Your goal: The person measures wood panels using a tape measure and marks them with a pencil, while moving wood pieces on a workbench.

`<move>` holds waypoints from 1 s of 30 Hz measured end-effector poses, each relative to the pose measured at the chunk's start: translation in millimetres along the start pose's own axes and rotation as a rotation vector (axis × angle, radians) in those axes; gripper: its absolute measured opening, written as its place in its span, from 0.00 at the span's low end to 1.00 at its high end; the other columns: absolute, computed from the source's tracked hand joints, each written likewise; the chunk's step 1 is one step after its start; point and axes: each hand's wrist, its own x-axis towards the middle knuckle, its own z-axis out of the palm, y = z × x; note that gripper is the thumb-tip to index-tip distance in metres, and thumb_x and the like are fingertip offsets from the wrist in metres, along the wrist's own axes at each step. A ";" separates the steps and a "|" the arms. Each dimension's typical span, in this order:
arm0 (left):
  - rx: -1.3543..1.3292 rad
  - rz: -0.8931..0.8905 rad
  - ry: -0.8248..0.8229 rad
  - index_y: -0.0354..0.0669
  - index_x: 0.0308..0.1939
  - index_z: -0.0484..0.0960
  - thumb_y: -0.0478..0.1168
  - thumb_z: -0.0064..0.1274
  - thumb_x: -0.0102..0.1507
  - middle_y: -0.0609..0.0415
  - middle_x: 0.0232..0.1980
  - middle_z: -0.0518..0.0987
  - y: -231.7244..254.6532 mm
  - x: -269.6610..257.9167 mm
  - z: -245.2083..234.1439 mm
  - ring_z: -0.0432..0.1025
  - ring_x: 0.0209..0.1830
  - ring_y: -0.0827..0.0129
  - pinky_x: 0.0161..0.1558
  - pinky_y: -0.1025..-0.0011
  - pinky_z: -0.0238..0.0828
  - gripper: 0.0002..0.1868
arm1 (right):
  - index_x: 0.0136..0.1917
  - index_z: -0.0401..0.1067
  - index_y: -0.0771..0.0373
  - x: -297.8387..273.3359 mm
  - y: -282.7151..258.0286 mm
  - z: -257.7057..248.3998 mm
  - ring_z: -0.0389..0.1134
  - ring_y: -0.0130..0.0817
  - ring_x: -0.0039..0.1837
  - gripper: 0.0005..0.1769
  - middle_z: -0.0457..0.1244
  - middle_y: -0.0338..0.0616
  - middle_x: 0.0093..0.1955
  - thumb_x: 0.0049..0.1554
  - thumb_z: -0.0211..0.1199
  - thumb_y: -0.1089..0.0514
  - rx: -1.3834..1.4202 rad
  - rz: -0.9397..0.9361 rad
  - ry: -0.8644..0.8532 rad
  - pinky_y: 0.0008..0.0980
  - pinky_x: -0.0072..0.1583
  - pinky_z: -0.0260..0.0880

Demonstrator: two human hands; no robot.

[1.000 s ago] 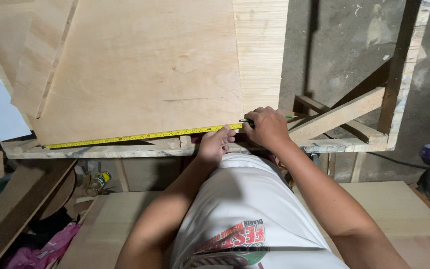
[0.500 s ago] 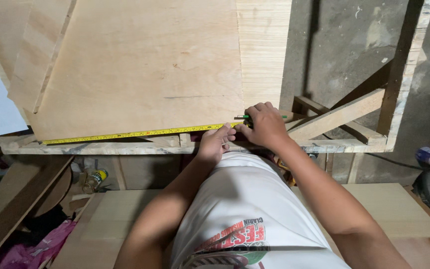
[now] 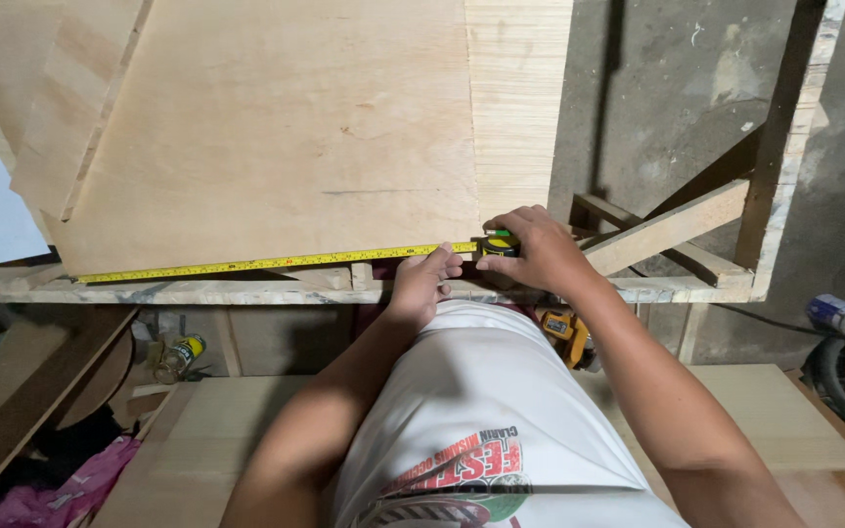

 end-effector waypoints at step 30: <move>0.005 0.001 0.013 0.33 0.49 0.86 0.51 0.63 0.70 0.48 0.47 0.86 -0.1 1.0 -0.4 0.81 0.45 0.66 0.32 0.78 0.69 0.20 | 0.64 0.82 0.51 -2.9 13.4 19.8 0.73 0.55 0.64 0.35 0.71 0.50 0.58 0.46 0.87 0.42 0.139 0.010 0.127 0.49 0.66 0.74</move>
